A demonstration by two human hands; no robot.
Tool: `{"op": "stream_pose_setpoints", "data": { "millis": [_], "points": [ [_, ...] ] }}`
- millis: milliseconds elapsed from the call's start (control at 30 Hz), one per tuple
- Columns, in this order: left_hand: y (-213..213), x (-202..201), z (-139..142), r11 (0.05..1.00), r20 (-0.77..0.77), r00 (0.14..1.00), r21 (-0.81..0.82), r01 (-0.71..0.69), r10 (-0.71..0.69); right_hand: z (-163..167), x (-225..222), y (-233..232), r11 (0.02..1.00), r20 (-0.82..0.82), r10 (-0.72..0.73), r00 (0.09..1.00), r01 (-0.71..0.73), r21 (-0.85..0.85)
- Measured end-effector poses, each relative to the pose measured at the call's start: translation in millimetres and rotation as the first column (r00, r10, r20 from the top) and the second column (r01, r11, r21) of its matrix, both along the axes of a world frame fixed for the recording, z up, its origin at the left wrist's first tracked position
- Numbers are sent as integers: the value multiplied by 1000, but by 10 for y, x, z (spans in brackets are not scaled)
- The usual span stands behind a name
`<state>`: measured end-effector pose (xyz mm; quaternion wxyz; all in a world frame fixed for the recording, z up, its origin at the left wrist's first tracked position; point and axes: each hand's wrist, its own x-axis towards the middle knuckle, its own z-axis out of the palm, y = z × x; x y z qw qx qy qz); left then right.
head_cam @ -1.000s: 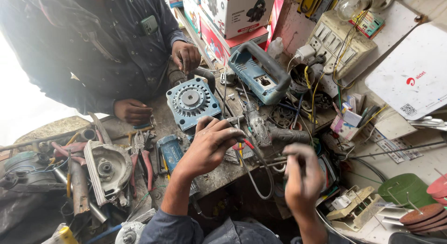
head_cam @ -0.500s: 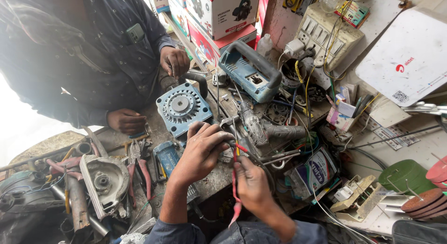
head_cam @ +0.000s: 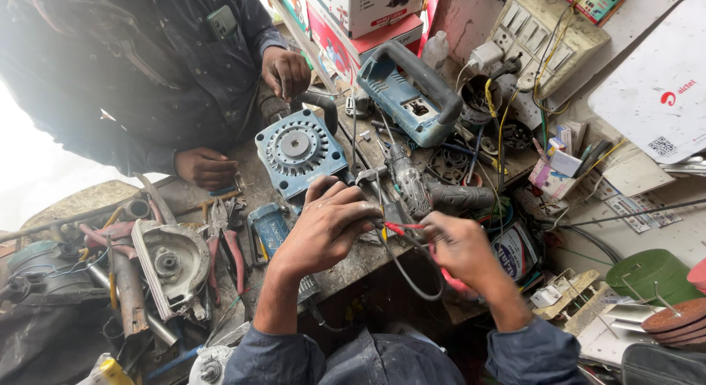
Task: The person repairs a blue electric machine housing on a cluttered workbench. They hold the machine steady, use a cordless drill on its side, handle a red wire and small components, cut or strip the wire with pliers, and reattach parts to the machine body by hand.
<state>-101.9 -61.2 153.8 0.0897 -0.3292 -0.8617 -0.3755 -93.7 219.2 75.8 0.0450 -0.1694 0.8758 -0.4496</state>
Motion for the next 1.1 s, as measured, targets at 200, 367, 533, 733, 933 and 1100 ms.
{"op": "stream_pose_setpoints", "data": {
  "millis": [200,367,533,733,933,1100],
  "points": [
    [18,-13,13,1000,-12,1000,6,4,-4,-206,22,-95,980,378,172,910,-119,-161],
    [79,26,3,999,-37,998,-6,-48,47,114,329,-65,882,-63,-433,899,409,-234],
    [102,39,-12,996,-39,996,29,-83,84,394,909,-465,925,45,-116,992,124,-360],
    [123,61,-18,996,-61,994,27,-85,86,48,609,-988,876,-90,-192,977,130,-464],
    [84,58,-67,998,-68,995,16,-66,67,24,853,-545,770,445,102,890,213,-601],
    [57,46,-47,998,-43,998,23,-53,54,138,689,212,897,358,-21,933,176,-405]
  ]
}}
